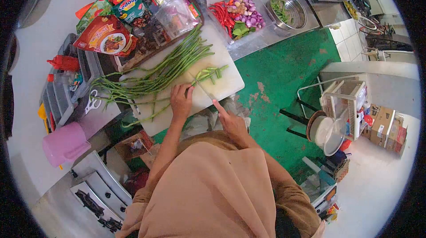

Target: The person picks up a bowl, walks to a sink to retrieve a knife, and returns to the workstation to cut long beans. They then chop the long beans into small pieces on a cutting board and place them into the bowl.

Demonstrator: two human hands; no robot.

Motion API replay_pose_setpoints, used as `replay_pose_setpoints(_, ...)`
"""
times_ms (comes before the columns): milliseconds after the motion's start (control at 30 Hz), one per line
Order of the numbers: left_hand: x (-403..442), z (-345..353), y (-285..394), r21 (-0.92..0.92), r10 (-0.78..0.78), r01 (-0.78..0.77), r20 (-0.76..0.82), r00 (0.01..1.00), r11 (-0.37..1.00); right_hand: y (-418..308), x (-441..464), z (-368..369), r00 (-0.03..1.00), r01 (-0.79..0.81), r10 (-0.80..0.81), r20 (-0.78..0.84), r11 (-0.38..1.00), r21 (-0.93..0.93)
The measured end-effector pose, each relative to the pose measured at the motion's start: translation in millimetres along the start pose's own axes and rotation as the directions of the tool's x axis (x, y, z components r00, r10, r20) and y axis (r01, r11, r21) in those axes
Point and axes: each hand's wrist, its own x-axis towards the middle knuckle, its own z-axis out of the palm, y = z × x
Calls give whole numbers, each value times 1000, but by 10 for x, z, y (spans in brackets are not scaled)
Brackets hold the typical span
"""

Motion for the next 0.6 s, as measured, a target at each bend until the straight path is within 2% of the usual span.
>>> replay_pose_setpoints(233, 17, -34, 17, 59, -16, 15, 22, 1000, 998, -69, 11, -21, 999, 11, -13, 43, 999, 33)
replay_pose_setpoints(333, -54, -150, 30, 40, 18, -17, -32, 999, 999, -52, 12, -7, 998, -4, 6, 56, 1000, -22)
replay_pose_setpoints(400, -114, -211, -23, 136, 74, -64, -71, 995, 989, -49, 18, -39, 998, -4, 5, 67, 1000, -18)
replay_pose_setpoints(600, -179, -153, -200, 134, 106, -96, -70, 992, 986, -87, -3, -70, 989, -14, 18, 144, 1000, -25)
